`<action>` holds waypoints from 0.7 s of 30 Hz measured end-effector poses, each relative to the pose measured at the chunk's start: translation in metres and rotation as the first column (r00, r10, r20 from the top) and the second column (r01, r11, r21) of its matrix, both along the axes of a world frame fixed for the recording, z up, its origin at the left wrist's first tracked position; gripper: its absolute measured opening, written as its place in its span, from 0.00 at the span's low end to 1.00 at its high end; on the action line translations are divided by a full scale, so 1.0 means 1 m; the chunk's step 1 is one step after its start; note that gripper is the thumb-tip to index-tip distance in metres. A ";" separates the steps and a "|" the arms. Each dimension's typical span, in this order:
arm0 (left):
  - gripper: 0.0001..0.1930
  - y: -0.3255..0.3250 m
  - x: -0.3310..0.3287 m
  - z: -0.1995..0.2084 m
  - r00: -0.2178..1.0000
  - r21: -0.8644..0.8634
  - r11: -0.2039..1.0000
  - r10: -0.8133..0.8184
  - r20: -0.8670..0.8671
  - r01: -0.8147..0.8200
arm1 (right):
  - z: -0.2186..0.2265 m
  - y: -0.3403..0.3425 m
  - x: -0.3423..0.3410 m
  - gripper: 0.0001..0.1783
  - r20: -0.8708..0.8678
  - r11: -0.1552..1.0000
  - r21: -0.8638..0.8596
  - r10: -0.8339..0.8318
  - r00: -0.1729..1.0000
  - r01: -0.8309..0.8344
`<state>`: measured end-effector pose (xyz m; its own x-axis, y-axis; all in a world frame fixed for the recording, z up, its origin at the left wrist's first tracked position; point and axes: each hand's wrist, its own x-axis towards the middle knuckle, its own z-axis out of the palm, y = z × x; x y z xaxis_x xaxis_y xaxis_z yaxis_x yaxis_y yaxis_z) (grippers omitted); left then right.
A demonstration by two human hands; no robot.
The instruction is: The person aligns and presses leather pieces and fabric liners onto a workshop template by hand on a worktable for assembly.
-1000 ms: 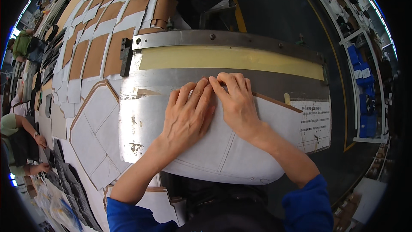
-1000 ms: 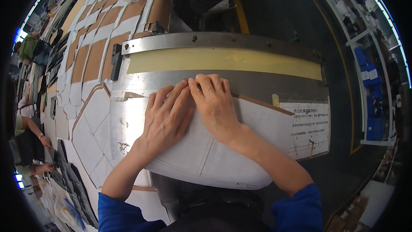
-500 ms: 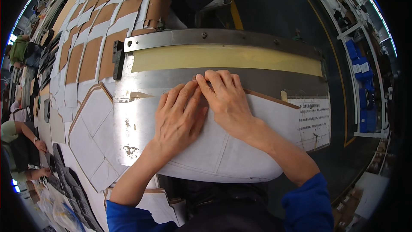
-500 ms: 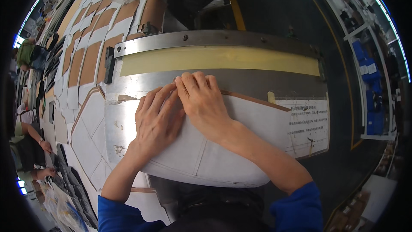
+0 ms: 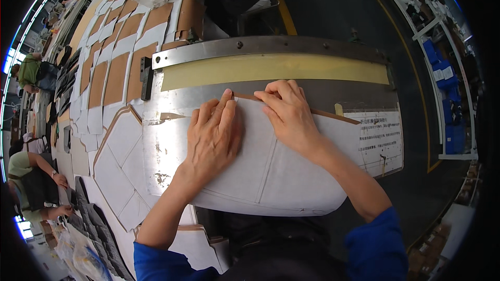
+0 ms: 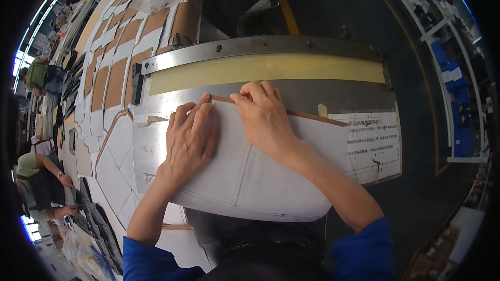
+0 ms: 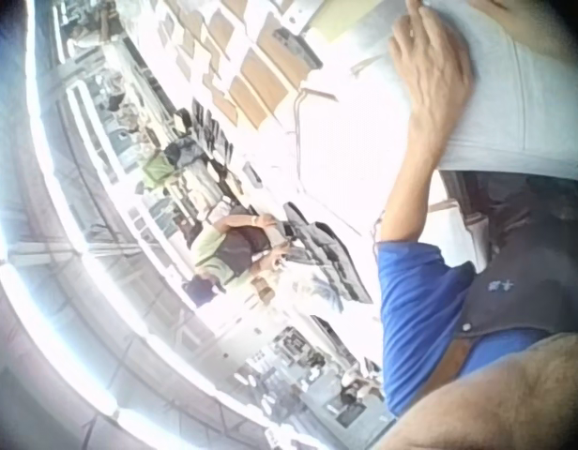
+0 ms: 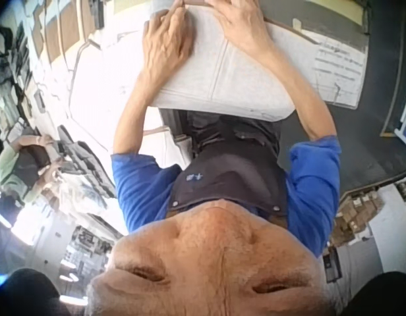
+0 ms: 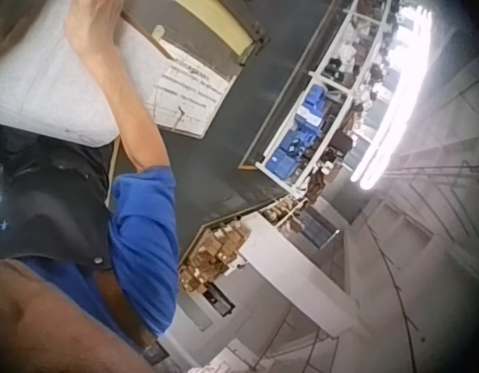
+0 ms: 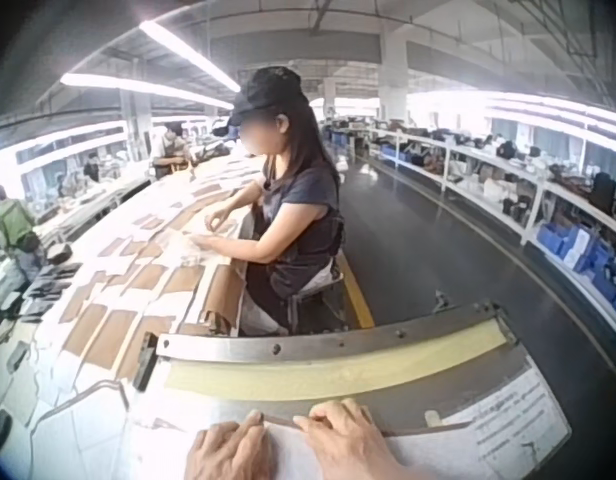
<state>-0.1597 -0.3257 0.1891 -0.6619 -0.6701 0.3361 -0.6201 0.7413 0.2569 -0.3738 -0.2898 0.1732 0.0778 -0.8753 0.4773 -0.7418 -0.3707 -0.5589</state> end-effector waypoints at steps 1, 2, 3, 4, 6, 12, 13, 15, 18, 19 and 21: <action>0.29 -0.001 -0.001 0.001 1.000 0.001 1.000 0.006 -0.002 -0.006 | 0.001 0.003 -0.002 0.19 -0.024 1.000 0.019 0.020 1.000 -0.020; 0.29 -0.003 -0.002 0.002 1.000 -0.001 1.000 -0.001 -0.001 0.001 | 0.001 0.002 -0.002 0.19 -0.022 1.000 0.017 0.013 1.000 -0.013; 0.30 -0.004 -0.004 0.002 1.000 -0.016 1.000 0.004 0.000 -0.004 | 0.000 0.000 0.000 0.21 -0.028 0.999 0.011 0.034 0.999 -0.034; 0.31 -0.005 -0.005 0.002 1.000 -0.031 0.999 0.011 0.001 -0.011 | 0.000 -0.001 0.001 0.22 -0.035 0.998 0.005 0.056 0.998 -0.055; 0.31 -0.009 -0.009 0.005 1.000 -0.041 0.999 0.000 0.025 0.001 | 0.000 -0.003 0.002 0.21 -0.033 0.998 -0.006 0.057 0.998 -0.057; 0.32 -0.010 -0.008 0.003 0.997 -0.108 0.994 -0.001 0.083 0.010 | -0.003 -0.001 0.004 0.20 -0.135 0.995 -0.058 0.072 0.988 -0.080; 0.32 -0.010 -0.007 0.001 0.996 -0.144 0.989 -0.001 0.092 0.015 | -0.003 -0.001 0.004 0.20 -0.167 0.994 -0.076 0.070 0.983 -0.083; 0.32 -0.006 -0.009 -0.001 0.992 -0.163 0.987 0.018 0.122 0.002 | -0.001 0.000 0.004 0.20 -0.121 0.995 -0.078 0.048 0.992 -0.058; 0.34 0.000 -0.018 0.004 0.981 -0.188 0.982 0.033 0.189 0.004 | -0.003 0.003 0.000 0.18 -0.145 0.992 -0.127 0.007 0.989 -0.026; 0.34 0.004 -0.024 0.006 0.972 -0.199 0.980 0.042 0.230 0.005 | -0.006 0.004 -0.001 0.17 -0.213 0.984 -0.175 -0.001 0.977 -0.038; 0.35 0.005 -0.023 0.009 0.959 -0.230 0.973 0.077 0.272 -0.013 | -0.006 0.003 0.003 0.17 -0.359 0.971 -0.236 -0.041 0.932 -0.048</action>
<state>-0.1828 -0.3207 0.1984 -0.7211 -0.6302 0.2880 -0.6770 0.7292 -0.0994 -0.3705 -0.2867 0.1670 0.2858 -0.7395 0.6094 -0.8741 -0.4619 -0.1506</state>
